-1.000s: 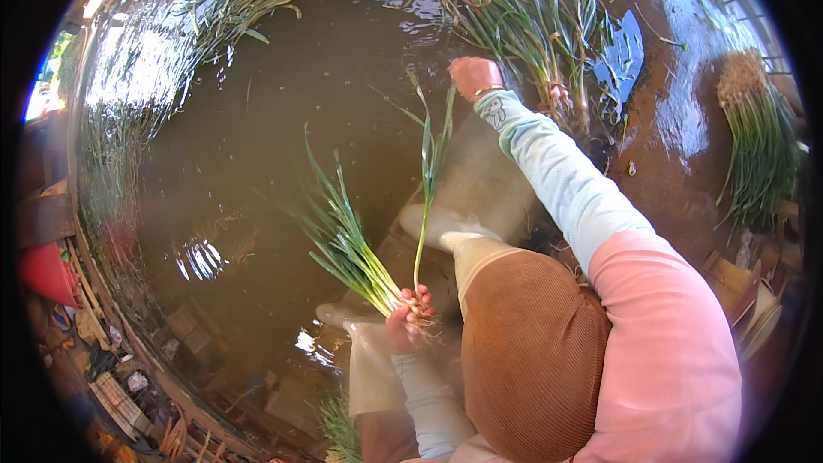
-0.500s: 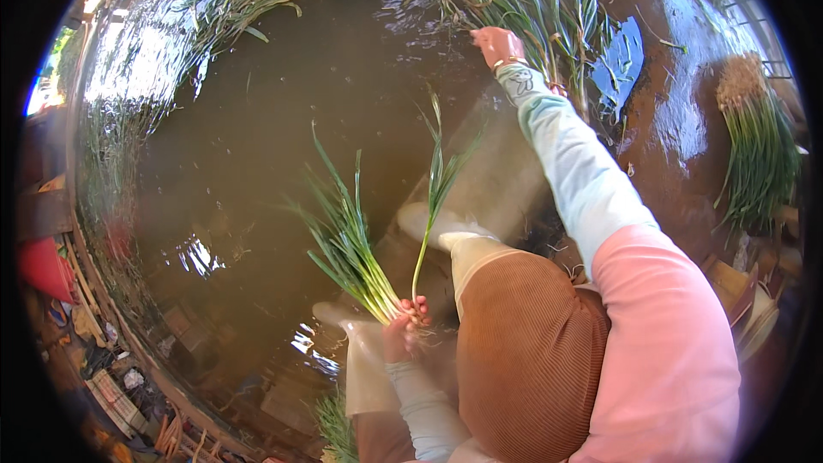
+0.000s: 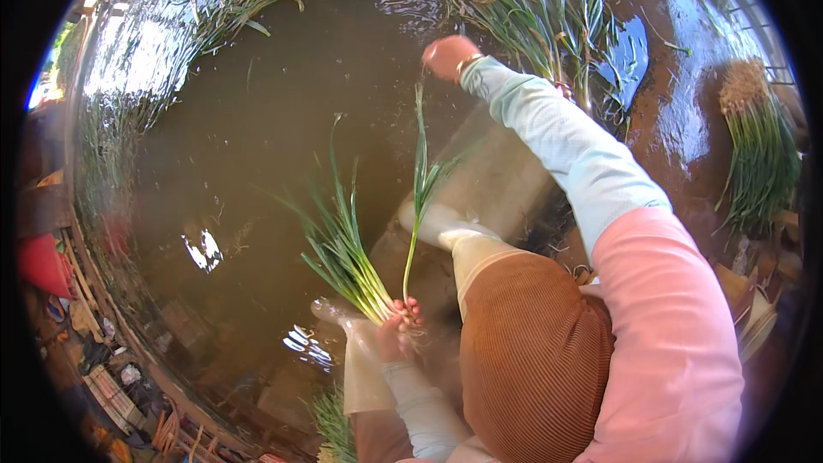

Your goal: The person washes bundles of green onions in a large water-filled tub, repeatedly dipping and swishing them to remove dirt. They handle the onions by hand, gathering them into bunches and rinsing them in the water.

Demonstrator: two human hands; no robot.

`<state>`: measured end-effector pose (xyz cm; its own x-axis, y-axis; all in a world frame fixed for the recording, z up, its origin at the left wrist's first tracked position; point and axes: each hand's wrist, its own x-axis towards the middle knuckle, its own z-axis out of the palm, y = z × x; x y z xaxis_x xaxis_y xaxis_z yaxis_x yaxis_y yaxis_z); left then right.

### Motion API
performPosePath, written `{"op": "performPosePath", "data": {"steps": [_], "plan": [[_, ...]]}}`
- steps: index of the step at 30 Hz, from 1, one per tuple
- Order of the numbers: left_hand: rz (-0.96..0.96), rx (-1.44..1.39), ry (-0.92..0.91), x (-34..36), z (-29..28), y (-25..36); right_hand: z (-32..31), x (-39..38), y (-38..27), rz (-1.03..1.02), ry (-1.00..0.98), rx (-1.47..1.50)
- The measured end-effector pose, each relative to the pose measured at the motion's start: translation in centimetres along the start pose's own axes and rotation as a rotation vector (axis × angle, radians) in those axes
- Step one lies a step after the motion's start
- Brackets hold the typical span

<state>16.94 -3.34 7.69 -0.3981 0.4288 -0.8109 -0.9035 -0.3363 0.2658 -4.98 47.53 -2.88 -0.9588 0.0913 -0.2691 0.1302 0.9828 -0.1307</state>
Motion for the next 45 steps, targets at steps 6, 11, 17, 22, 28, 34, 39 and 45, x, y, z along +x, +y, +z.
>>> {"op": "performPosePath", "data": {"steps": [6,11,17,22,28,34,39,45], "plan": [[0.050,-0.100,-0.015,0.1,0.4,0.0,-4.0,-1.9,2.2,0.196,0.470,0.345],[0.117,-0.170,-0.042,0.3,0.7,0.1,0.2,-9.4,-5.7,-0.273,0.509,0.431],[0.542,-0.409,-0.279,-2.5,4.7,5.2,0.9,-7.1,-4.5,-0.406,0.274,-0.244],[0.669,-0.389,-0.244,-3.5,11.1,9.6,-5.4,-2.9,1.9,-0.087,0.041,0.340],[0.502,0.031,-0.060,5.0,12.4,7.3,-5.8,-12.0,11.2,0.624,0.534,0.337],[0.230,0.096,0.029,9.9,11.1,2.2,0.1,-17.0,12.9,0.902,0.308,0.344],[0.275,0.094,0.058,9.2,10.3,2.0,-0.4,-15.7,13.9,0.942,0.327,0.423],[0.281,0.041,0.092,9.3,10.6,2.7,-5.1,-14.7,5.8,0.541,0.564,1.548]]}}
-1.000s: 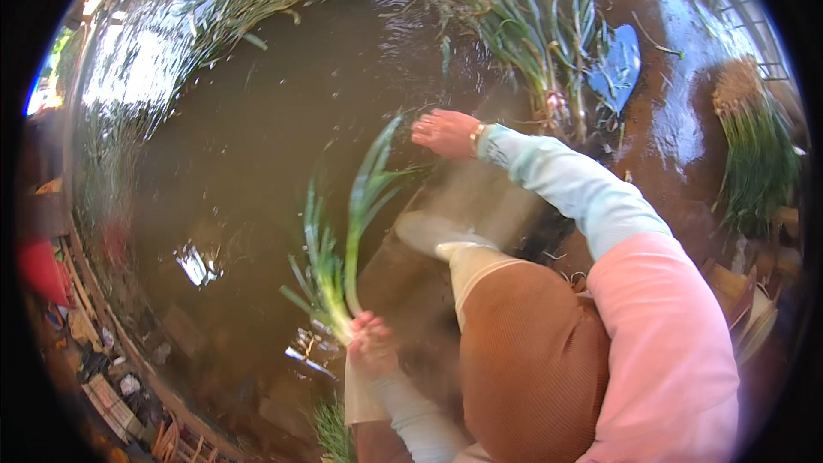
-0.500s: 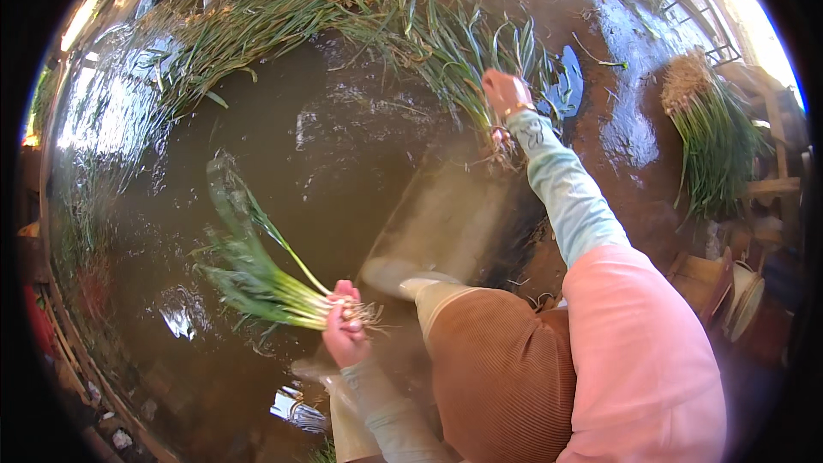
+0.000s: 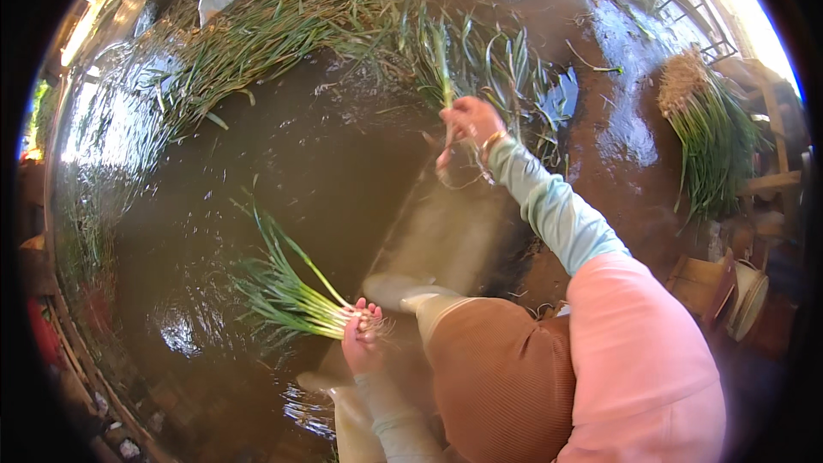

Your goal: The person washes bundles of green onions in a large water-filled tub, repeatedly dipping and swishing them to remove dirt. They handle the onions by hand, gathering them into bunches and rinsing them in the water.

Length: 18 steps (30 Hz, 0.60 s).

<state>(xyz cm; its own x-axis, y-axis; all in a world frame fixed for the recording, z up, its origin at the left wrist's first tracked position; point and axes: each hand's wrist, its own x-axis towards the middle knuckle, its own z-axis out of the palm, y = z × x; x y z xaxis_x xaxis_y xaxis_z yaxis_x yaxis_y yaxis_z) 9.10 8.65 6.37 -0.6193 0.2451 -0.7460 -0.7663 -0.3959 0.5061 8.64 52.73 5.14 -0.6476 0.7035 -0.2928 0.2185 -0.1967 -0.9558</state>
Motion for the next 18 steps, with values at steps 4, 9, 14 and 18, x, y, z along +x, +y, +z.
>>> {"op": "performPosePath", "data": {"steps": [4,9,14,18], "plan": [[-0.005,-0.086,-0.081,-0.5,1.5,-0.5,9.3,-7.4,1.6,0.131,-0.385,0.145],[0.072,-0.049,-0.064,-1.7,2.0,-0.4,14.7,-12.8,5.5,0.360,-0.592,0.020],[-0.134,0.036,-0.048,-2.0,1.3,0.0,15.5,-14.6,7.3,0.438,-0.815,-0.160],[-0.197,0.108,-0.136,-2.3,0.9,-0.7,16.0,-15.7,7.6,0.483,-0.827,-0.075]]}}
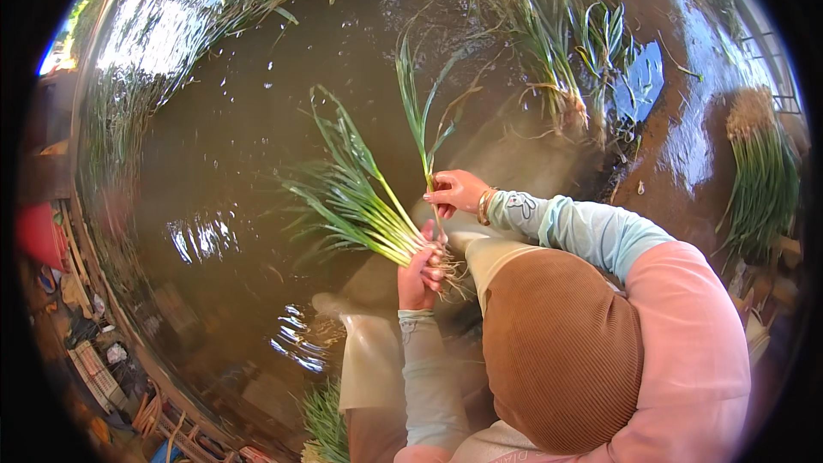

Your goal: The person washes bundles of green onions in a large water-filled tub, repeatedly dipping and swishing them to remove dirt. They handle the onions by hand, gathering them into bunches and rinsing them in the water.

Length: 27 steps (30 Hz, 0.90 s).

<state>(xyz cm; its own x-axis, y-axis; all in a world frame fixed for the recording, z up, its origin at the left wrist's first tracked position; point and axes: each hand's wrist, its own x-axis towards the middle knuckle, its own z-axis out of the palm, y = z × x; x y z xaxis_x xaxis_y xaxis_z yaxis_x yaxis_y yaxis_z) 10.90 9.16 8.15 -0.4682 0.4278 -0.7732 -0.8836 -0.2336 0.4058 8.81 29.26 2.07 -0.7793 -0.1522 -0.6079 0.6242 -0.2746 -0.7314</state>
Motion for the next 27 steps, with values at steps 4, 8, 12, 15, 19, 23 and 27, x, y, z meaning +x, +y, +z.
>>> {"op": "performPosePath", "data": {"steps": [4,8,12,15,19,23,27], "plan": [[-0.022,0.005,0.025,0.6,-0.1,-1.0,0.9,0.4,-0.5,0.009,0.081,-0.136],[-0.067,0.000,0.016,0.8,-0.2,-1.5,1.1,1.3,-1.3,-0.237,0.293,-0.784],[-0.033,0.018,0.016,0.6,0.0,-1.4,1.7,1.7,-0.3,-0.452,0.307,-1.303],[-0.038,-0.033,0.041,0.5,0.4,-1.5,2.1,2.0,0.9,-0.649,0.281,-1.436],[-0.014,-0.063,0.076,0.4,0.6,-2.1,-0.9,3.8,-0.6,-0.769,0.407,-1.512],[0.035,-0.040,0.128,-0.2,0.2,-2.5,-8.4,4.9,-6.1,-0.438,1.020,-0.727],[0.074,-0.013,0.147,0.1,-0.1,-2.6,-9.4,3.3,-7.7,-0.528,1.012,-0.947]]}}
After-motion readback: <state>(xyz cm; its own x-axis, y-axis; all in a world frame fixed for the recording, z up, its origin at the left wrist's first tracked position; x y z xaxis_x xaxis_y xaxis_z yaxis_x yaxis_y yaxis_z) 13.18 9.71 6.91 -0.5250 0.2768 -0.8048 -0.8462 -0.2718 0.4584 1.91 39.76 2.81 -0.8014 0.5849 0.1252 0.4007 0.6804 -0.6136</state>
